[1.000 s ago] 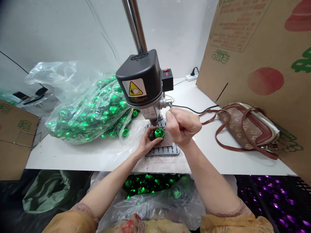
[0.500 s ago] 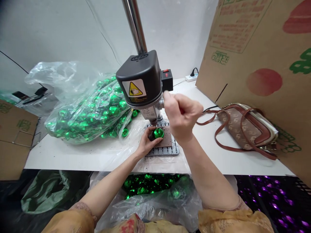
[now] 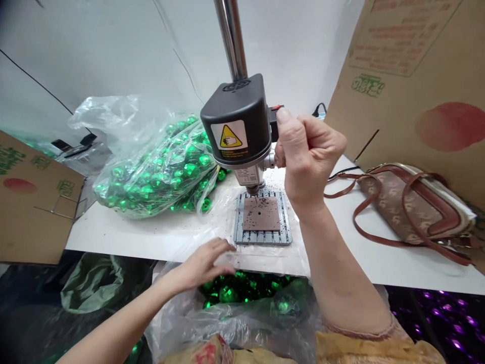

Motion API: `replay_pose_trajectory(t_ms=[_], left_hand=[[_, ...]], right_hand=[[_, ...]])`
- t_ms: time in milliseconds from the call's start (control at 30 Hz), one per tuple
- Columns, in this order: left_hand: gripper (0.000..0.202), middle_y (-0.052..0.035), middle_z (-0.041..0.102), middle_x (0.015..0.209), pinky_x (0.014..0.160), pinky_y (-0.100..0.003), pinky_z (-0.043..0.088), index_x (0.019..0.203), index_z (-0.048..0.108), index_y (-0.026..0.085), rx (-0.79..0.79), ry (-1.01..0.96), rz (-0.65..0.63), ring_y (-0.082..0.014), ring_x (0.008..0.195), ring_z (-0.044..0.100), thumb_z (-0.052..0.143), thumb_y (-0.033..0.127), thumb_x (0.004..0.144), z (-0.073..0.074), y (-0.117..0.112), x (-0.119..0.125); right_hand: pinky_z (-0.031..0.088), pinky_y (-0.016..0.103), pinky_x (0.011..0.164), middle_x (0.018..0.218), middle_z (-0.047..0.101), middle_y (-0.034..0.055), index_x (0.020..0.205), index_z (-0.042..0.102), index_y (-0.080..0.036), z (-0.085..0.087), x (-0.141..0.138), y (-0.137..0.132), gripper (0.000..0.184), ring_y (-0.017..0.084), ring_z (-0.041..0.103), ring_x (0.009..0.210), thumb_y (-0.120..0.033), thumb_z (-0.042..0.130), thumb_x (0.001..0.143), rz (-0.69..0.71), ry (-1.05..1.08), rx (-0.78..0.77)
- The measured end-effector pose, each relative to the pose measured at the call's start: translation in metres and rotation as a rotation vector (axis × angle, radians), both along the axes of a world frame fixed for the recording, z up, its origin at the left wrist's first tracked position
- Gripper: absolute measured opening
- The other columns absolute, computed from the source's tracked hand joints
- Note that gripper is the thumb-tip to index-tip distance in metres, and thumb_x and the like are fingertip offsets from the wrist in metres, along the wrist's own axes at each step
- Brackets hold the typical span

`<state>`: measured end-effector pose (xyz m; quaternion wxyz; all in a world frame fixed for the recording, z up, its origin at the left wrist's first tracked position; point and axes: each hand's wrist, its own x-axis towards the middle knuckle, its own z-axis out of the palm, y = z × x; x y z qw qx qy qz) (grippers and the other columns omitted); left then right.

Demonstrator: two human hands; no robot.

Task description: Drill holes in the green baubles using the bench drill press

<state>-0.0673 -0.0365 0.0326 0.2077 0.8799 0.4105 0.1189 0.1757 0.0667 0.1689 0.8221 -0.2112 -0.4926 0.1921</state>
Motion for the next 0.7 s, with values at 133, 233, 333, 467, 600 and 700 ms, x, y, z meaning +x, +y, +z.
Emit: replay_pose_trajectory(t_ms=[133, 233, 333, 467, 600, 700], left_hand=[[0.037, -0.0126, 0.066, 0.110, 0.092, -0.040, 0.049, 0.121, 0.063, 0.021, 0.214, 0.219, 0.318, -0.0266, 0.103, 0.061, 0.041, 0.006, 0.095, 0.001, 0.062, -0.017], [0.041, -0.0195, 0.063, 0.116, 0.090, -0.046, 0.048, 0.116, 0.067, 0.017, 0.218, 0.531, 0.453, -0.0355, 0.114, 0.055, 0.049, 0.000, 0.083, -0.002, 0.099, -0.024], [0.027, -0.0252, 0.061, 0.117, 0.091, -0.052, 0.045, 0.106, 0.069, 0.014, 0.179, 0.533, 0.546, -0.0437, 0.121, 0.050, 0.054, 0.009, 0.084, -0.010, 0.115, -0.026], [0.026, -0.0295, 0.060, 0.113, 0.090, -0.060, 0.043, 0.101, 0.071, 0.011, 0.159, 0.382, 0.610, -0.0493, 0.116, 0.053, 0.052, 0.024, 0.087, -0.017, 0.125, -0.025], [0.030, -0.0323, 0.059, 0.113, 0.080, -0.058, 0.046, 0.101, 0.070, 0.007, 0.121, 0.545, 0.615, -0.0484, 0.105, 0.058, 0.048, 0.019, 0.086, -0.015, 0.133, -0.021], [0.030, -0.0311, 0.058, 0.116, 0.076, -0.052, 0.049, 0.108, 0.068, 0.008, 0.117, 0.688, 0.635, -0.0462, 0.102, 0.061, 0.048, 0.016, 0.086, -0.011, 0.133, -0.017]], right_hand=[[0.024, 0.027, 0.038, 0.042, 0.034, -0.0052, 0.049, 0.037, -0.019, 0.001, -0.001, -0.001, 0.049, 0.005, 0.032, 0.036, -0.021, 0.064, 0.090, -0.012, 0.002, -0.003], [0.024, 0.026, 0.037, 0.041, 0.033, -0.0052, 0.049, 0.038, -0.020, 0.001, 0.000, 0.000, 0.049, 0.005, 0.032, 0.035, -0.024, 0.065, 0.089, -0.021, -0.010, 0.008], [0.025, 0.027, 0.038, 0.041, 0.033, -0.0051, 0.049, 0.039, -0.020, 0.000, 0.000, 0.001, 0.048, 0.005, 0.031, 0.036, -0.023, 0.064, 0.090, -0.032, -0.019, 0.013], [0.025, 0.028, 0.039, 0.041, 0.032, -0.0047, 0.048, 0.039, -0.020, -0.001, 0.002, 0.002, 0.048, 0.006, 0.032, 0.036, -0.021, 0.063, 0.090, -0.029, -0.025, 0.031], [0.027, 0.028, 0.040, 0.042, 0.032, -0.0050, 0.049, 0.039, -0.020, -0.002, 0.003, 0.002, 0.049, 0.005, 0.031, 0.038, -0.026, 0.065, 0.090, -0.031, -0.041, 0.025], [0.026, 0.028, 0.040, 0.043, 0.034, -0.0048, 0.051, 0.038, -0.020, -0.004, 0.003, 0.001, 0.048, 0.005, 0.033, 0.039, -0.029, 0.064, 0.091, -0.025, -0.052, 0.027]])
